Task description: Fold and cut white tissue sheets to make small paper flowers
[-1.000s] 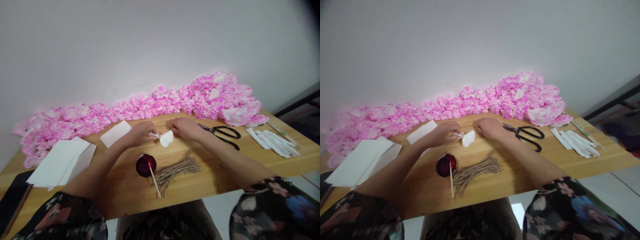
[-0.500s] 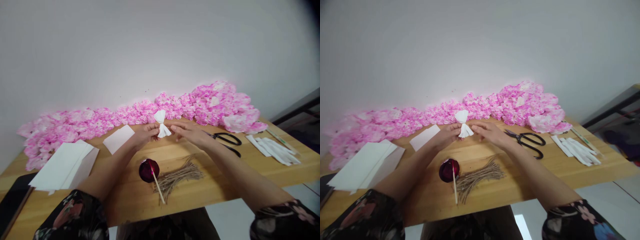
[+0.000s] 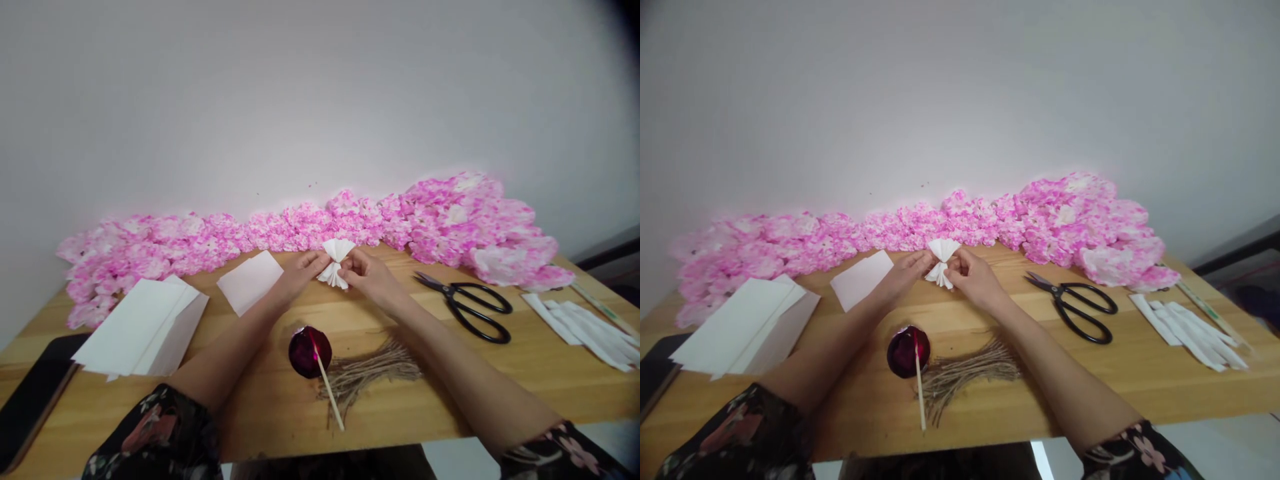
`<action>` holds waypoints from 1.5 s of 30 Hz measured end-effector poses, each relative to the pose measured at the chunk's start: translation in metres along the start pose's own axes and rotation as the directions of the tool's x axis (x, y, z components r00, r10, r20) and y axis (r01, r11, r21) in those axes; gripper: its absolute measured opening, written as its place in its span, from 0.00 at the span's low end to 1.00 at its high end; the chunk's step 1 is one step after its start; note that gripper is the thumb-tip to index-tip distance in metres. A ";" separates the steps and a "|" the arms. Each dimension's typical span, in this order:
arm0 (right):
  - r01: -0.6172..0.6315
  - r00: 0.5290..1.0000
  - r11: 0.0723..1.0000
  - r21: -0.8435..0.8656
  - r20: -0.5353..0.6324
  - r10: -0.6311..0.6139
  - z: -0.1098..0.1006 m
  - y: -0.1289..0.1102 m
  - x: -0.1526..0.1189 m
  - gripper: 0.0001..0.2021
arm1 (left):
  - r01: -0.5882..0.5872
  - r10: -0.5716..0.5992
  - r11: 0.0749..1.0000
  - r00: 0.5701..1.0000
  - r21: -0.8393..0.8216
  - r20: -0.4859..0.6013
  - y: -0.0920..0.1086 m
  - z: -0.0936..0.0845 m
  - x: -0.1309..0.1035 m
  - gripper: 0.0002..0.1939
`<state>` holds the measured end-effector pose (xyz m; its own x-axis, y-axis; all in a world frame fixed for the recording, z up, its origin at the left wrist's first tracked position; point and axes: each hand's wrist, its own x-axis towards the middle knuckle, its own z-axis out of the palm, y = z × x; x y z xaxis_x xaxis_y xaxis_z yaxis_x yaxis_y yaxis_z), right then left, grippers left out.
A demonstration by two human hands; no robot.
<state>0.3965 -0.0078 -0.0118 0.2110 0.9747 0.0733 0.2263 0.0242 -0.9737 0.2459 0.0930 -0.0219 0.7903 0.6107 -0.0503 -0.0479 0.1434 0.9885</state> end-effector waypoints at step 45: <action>0.332 0.902 0.769 -0.546 -0.054 -0.428 0.001 0.006 -0.013 0.05 | -0.047 0.024 0.985 0.990 -0.167 -0.139 0.000 0.016 -0.005 0.16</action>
<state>0.3936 -0.0203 -0.0189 0.1445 0.8574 0.4940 0.7634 0.2210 -0.6069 0.2515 0.0778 -0.0198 0.6961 0.7165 -0.0458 -0.1865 0.2421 0.9522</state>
